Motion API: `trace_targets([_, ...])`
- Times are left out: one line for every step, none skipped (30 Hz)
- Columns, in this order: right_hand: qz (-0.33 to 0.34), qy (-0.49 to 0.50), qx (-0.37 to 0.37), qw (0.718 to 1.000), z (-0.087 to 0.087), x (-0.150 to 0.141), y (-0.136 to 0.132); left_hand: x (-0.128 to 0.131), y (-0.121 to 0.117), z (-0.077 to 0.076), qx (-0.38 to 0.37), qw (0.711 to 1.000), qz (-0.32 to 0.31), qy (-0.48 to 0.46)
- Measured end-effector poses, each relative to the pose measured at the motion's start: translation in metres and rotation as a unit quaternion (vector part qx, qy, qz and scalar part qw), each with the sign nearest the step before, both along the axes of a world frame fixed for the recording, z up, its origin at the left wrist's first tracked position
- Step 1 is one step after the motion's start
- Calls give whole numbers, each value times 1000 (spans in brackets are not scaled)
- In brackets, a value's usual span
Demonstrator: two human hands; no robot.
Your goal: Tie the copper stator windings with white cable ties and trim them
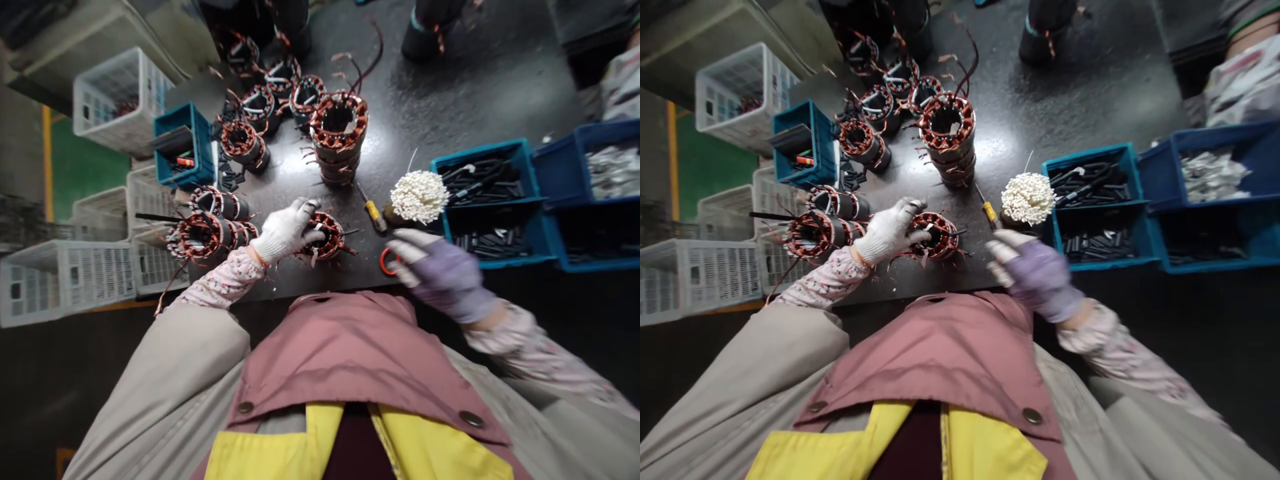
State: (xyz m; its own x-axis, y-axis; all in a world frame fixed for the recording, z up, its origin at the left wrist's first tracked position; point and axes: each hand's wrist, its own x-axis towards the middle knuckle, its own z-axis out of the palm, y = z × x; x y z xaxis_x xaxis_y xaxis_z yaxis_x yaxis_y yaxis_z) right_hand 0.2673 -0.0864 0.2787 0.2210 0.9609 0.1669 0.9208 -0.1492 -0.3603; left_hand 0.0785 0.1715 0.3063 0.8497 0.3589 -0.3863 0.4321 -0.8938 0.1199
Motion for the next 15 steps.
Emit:
trace_targets([66, -12, -10, 998, -3, -19, 17, 2, -1, 0, 10, 1000, -23, -4])
trace_targets([122, -24, -25, 992, -5, -34, 35, 5, -2, -2, 16, 998, -53, 5])
trace_targets([149, -32, -39, 988, -8, -46, 52, 10, -5, -4, 17, 996, -81, 23])
trace_targets([162, -38, -55, 985, -12, -54, 66, 15, -7, -7, 17, 994, -102, 44])
trace_targets([165, -42, -72, 983, -15, -59, 79, 20, -10, -10, 15, 992, -111, 64])
trace_targets([164, -46, -90, 981, -18, -61, 88, 27, -12, -13, 15, 991, -107, 81])
trace_targets([160, -50, -106, 980, -22, -62, 95, 33, -14, -15, 15, 990, -96, 98])
trace_targets([154, -51, -119, 980, -26, -61, 100, 39, -15, -16, 14, 990, -84, 116])
trace_targets([147, -51, -129, 979, -29, -60, 103, 44, -15, -16, 11, 988, -76, 135])
trace_targets([139, -49, -138, 979, -32, -60, 105, 48, -14, -14, 7, 985, -70, 156])
trace_targets([133, -46, -144, 980, -35, -59, 106, 51, -12, -13, 3, 982, -70, 174])
trace_targets([129, -42, -148, 980, -38, -59, 107, 52, -10, -11, -2, 980, -78, 181])
trace_targets([129, -38, -148, 980, -40, -59, 108, 52, -8, -10, -6, 980, -89, 179])
trace_targets([130, -35, -144, 980, -41, -59, 108, 51, -6, -8, -7, 981, -96, 170])
trace_targets([132, -31, -137, 981, -41, -60, 109, 50, -5, -7, -8, 982, -98, 160])
